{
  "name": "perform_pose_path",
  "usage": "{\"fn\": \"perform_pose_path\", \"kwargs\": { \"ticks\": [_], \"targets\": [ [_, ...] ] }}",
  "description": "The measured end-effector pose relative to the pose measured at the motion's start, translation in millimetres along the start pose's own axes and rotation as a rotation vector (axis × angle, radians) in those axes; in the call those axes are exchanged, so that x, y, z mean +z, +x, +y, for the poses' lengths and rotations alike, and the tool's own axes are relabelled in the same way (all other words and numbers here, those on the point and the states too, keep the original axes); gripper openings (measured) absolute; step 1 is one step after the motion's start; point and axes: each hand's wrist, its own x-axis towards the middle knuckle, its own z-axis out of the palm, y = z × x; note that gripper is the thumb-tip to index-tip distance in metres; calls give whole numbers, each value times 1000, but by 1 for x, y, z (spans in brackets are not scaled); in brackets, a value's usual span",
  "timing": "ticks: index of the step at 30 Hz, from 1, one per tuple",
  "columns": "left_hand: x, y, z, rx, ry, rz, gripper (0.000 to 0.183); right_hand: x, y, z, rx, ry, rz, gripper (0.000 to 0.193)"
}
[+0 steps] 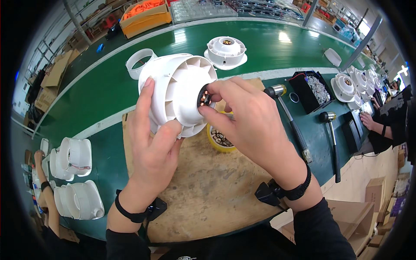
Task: The person assembles white plastic electrical housings by inserting small metallic components into the central cavity. They use a small metal rod and a hammer to tap the components into place, then inspect the fit by hand. The person handles multiple housings sequentially, placing finished units on the green conveyor belt.
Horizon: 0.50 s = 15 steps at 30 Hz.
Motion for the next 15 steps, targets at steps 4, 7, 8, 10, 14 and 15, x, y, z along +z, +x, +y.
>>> {"fn": "perform_pose_path", "kwargs": {
  "ticks": [4, 7, 8, 10, 14, 15],
  "targets": [
    [-1, 2, 0, -10, 1, -26, 36, 0, 2, 2, -4, 55, 6, 27],
    [0, 2, 0, -17, -25, -30, 36, 1, 3, 3, -30, 64, 21, 26],
    [0, 2, 0, -18, -32, -29, 36, 1, 3, 2, -28, 65, 22, 26],
    [0, 3, 0, -20, -48, -26, 36, 1, 2, 3, -12, 62, 25, 25],
    [1, 1, 0, -43, -63, -40, 36, 2, 2, 2, 12, 69, 30, 24],
    [1, 1, 0, -44, -69, -41, 36, 2, 2, 1, 11, 75, 30, 24]
  ]
}}
